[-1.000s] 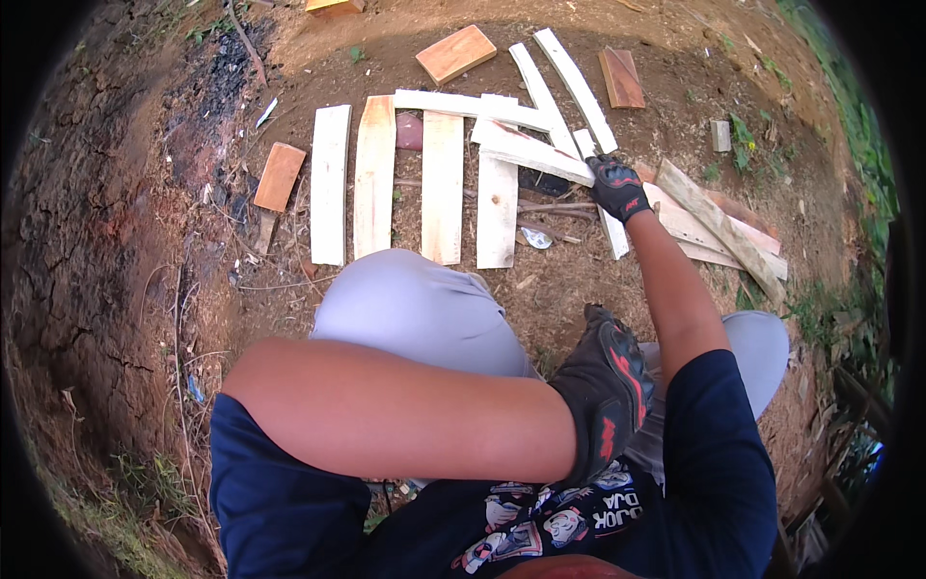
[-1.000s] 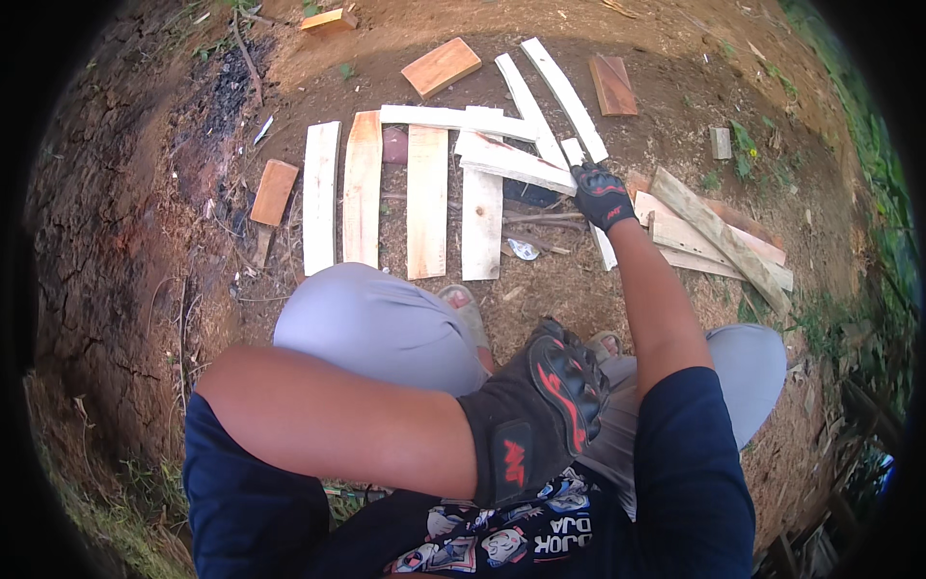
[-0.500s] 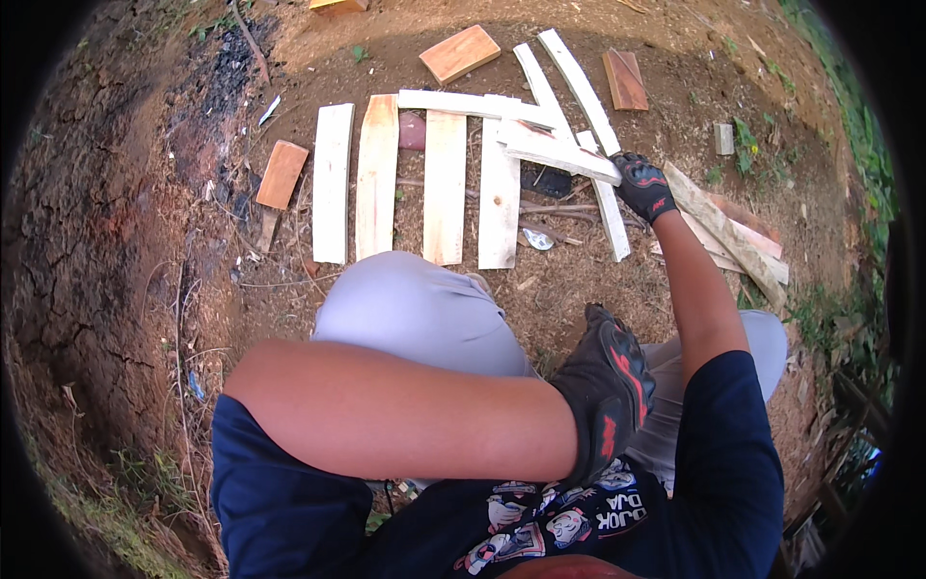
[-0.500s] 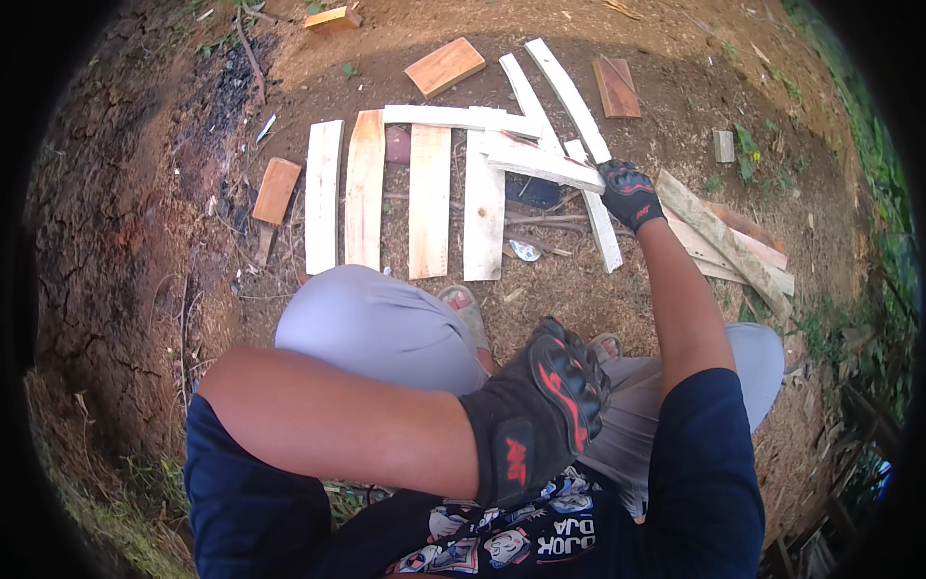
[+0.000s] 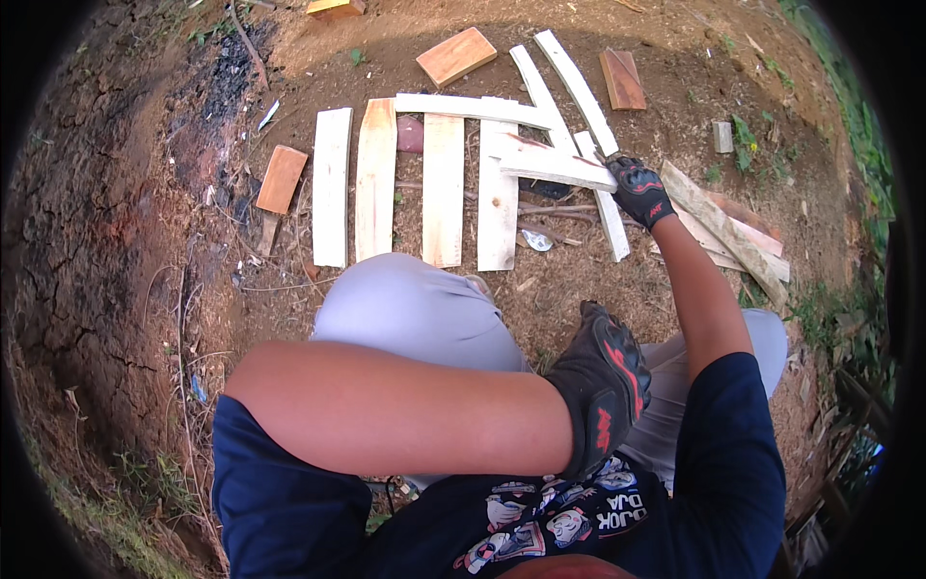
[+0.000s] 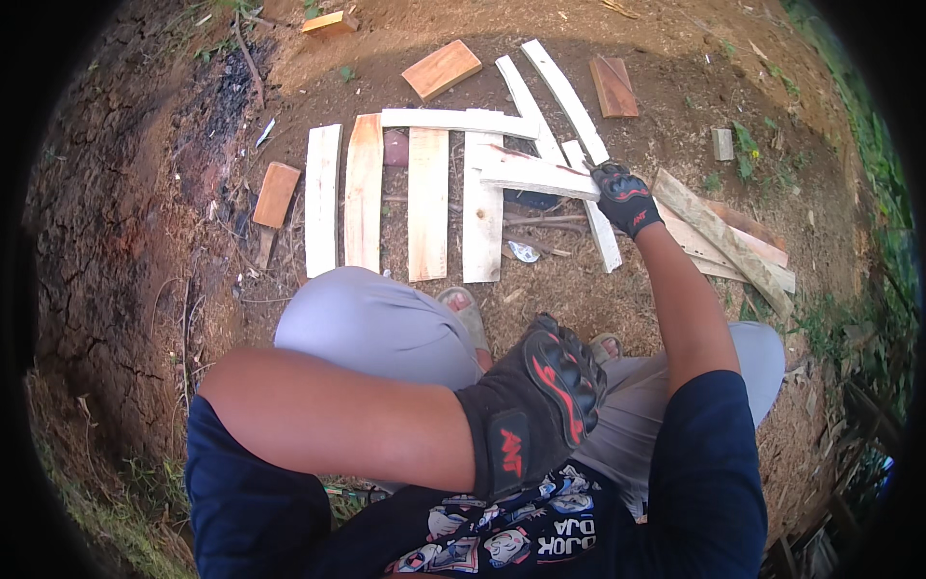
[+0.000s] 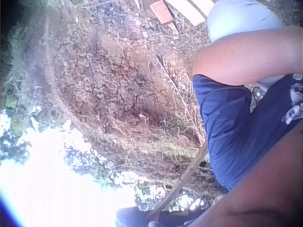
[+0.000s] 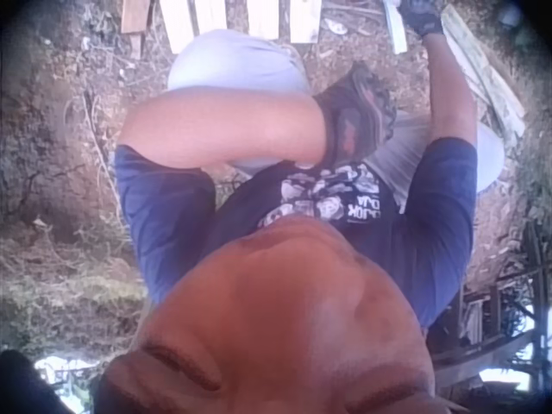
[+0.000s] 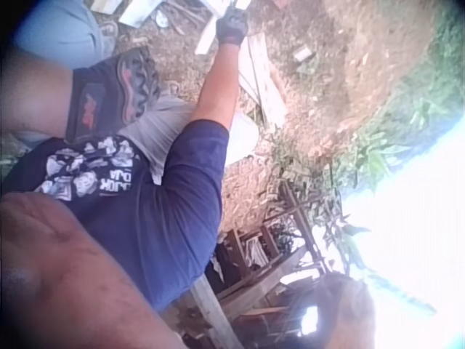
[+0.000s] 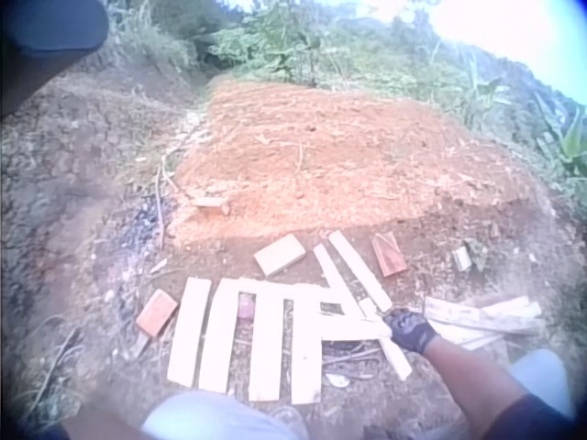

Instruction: The person sits on the ground and arranges several pieces of light-colored wood into a rectangular frame shape. They pick up and place the wood pieces by hand, organizing them on the dirt surface.

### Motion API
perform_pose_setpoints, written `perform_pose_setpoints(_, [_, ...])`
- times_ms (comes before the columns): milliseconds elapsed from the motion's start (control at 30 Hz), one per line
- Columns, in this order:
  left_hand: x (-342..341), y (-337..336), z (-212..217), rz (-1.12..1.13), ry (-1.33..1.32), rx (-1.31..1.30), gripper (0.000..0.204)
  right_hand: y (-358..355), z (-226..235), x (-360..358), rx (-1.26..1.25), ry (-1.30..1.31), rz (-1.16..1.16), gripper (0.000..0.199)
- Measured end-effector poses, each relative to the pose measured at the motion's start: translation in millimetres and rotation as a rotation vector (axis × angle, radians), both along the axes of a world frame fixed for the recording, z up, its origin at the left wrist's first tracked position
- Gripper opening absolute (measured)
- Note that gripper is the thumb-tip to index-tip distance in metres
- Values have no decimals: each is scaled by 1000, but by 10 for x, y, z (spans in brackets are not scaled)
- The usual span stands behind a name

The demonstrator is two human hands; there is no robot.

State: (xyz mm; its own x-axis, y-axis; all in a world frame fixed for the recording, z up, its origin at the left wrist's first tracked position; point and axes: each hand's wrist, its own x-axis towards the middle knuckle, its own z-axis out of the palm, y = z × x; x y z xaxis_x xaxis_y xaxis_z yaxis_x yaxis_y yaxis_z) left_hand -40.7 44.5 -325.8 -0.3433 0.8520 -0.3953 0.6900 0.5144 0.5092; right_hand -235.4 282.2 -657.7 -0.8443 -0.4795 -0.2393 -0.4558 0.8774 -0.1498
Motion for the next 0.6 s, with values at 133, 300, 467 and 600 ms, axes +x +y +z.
perform_pose_setpoints(133, [-11, 3, -13, -6, -3, 8, 52, 91, -124, 301, -96, -80, 4, 37])
perform_pose_setpoints(300, [-30, -12, -11, -7, -3, -1, 53, -81, -142, 575, -27, -271, -79, 42])
perform_pose_setpoints(467, [-56, 3, 6, -18, 0, -19, 53, -194, -304, 734, -16, -356, -140, 44])
perform_pose_setpoints(600, [-79, -7, -45, -9, -10, -4, 53, -184, -448, 838, -26, -347, -111, 45])
